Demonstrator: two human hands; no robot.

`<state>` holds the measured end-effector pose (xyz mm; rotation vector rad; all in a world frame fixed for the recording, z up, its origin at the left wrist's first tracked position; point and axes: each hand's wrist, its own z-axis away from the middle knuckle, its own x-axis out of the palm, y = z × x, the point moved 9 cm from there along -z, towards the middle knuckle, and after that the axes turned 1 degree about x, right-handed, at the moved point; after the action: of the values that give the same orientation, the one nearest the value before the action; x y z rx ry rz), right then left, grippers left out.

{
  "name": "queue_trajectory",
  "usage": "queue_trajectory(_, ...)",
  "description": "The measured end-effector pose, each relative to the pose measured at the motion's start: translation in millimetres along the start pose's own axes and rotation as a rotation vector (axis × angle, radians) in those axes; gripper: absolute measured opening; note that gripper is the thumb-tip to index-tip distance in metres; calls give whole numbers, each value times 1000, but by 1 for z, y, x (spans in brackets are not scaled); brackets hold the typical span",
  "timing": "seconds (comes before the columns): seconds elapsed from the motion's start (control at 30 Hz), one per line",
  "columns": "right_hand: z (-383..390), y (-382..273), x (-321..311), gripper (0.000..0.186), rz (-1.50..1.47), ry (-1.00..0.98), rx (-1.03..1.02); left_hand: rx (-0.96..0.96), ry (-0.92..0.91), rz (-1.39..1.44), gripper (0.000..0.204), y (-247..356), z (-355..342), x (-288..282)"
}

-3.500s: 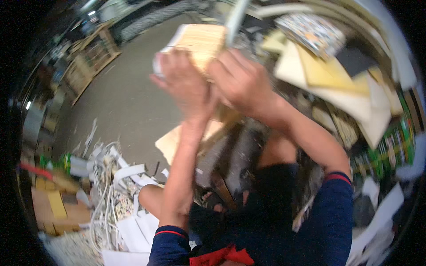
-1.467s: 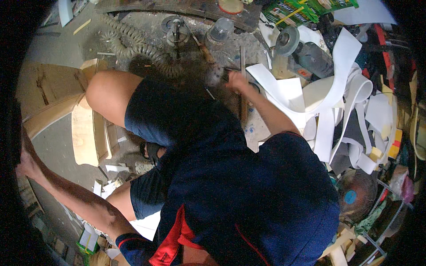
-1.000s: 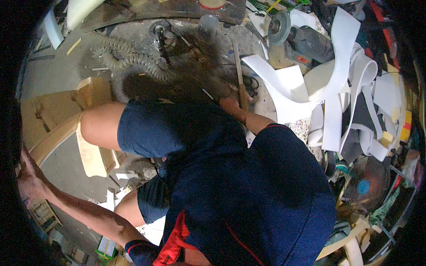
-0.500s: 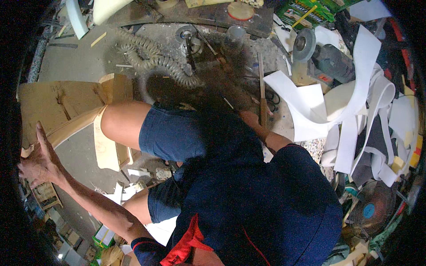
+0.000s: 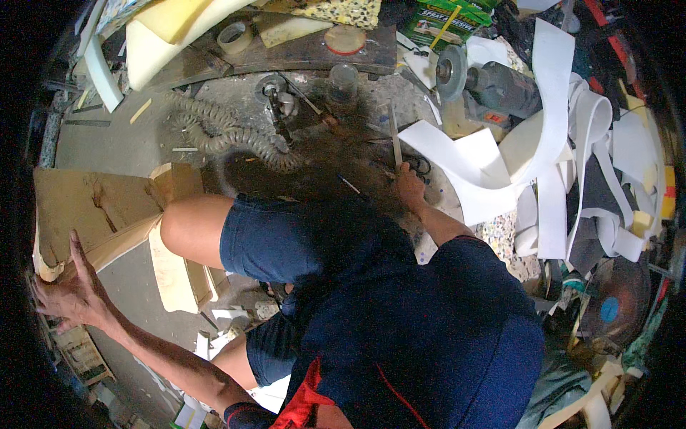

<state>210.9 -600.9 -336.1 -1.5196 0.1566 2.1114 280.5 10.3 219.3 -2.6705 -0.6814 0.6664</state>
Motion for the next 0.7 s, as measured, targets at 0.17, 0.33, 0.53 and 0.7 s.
queue_trajectory(0.17, -14, -29, -20, 42, -158, 56, 64, -18, 16, 57, 103, 0, -1, -1)
queue_trajectory(0.33, -57, -53, -21, 51, -266, 132, 169, 7, 51, 3, 105, 12, -4, -10)
queue_trajectory(0.53, -56, -88, -19, 50, -152, 116, -150, -29, 33, 71, 103, 17, -5, -19)
queue_trajectory(0.7, -4, -133, 56, 43, 105, -436, -532, 30, -6, 75, 103, 12, -6, -12)
